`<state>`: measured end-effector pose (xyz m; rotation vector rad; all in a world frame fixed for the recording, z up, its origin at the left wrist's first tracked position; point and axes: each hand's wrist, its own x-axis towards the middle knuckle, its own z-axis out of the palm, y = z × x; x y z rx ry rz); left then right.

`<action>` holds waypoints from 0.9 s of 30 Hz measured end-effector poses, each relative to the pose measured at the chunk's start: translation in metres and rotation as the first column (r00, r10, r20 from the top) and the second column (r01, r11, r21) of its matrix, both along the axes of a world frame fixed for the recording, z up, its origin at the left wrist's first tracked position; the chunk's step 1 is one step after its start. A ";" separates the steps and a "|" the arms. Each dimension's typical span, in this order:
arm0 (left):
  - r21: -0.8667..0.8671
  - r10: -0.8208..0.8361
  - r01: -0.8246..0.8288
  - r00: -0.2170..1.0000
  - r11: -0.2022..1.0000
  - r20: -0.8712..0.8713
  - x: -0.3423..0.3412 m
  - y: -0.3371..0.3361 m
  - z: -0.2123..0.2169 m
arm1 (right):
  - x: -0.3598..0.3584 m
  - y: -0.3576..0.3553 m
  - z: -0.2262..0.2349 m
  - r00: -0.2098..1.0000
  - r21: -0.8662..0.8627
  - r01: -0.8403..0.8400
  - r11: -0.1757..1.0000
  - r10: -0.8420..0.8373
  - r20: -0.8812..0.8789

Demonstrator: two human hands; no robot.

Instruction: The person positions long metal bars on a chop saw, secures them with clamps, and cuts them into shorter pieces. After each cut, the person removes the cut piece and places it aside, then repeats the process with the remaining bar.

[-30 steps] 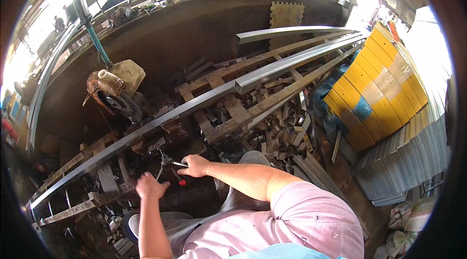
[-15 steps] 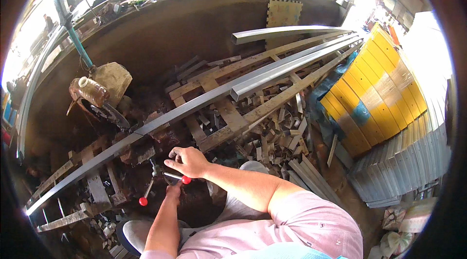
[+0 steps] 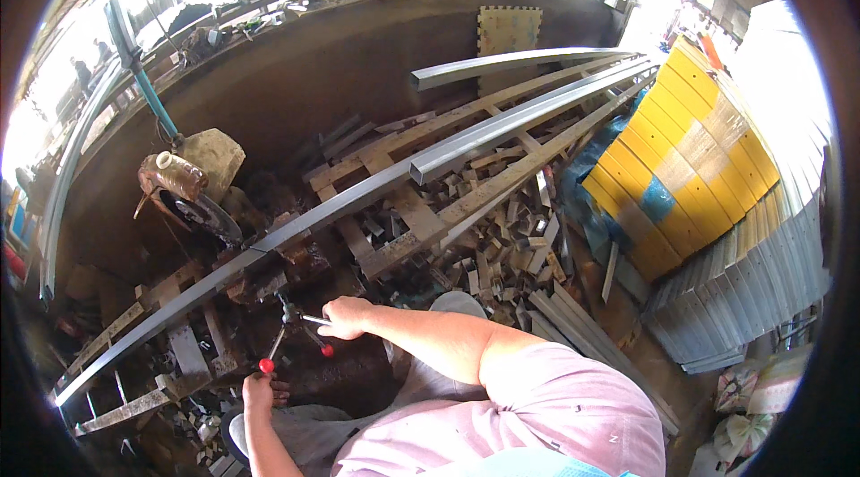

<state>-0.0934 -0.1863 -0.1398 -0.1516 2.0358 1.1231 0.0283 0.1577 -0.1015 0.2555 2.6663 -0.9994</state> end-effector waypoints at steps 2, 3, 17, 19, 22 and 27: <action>0.254 0.253 -0.259 0.966 0.932 0.059 0.021 0.004 0.023 | 0.004 -0.005 -0.001 1.000 -0.008 0.026 1.000 -0.026 -0.015; 0.370 0.362 -0.377 0.925 0.849 0.113 0.031 0.013 0.034 | 0.006 -0.004 -0.001 0.999 -0.009 0.042 0.999 -0.042 -0.021; -0.501 -0.520 0.154 0.374 0.852 -0.768 0.016 0.049 0.026 | 0.032 -0.009 0.002 0.985 -0.037 0.153 0.988 -0.155 -0.079; -0.458 -0.488 0.184 0.459 0.870 -0.743 0.009 0.042 0.021 | 0.032 -0.012 0.005 0.984 -0.044 0.149 0.988 -0.152 -0.088; -0.160 -0.303 0.261 0.877 0.952 -0.374 0.000 0.057 0.042 | 0.036 -0.006 -0.003 0.977 -0.051 0.184 0.982 -0.188 -0.104; -0.245 -0.366 0.286 0.837 0.926 -0.407 -0.018 0.036 0.025 | 0.029 -0.017 -0.011 0.957 -0.113 0.185 0.976 -0.205 -0.206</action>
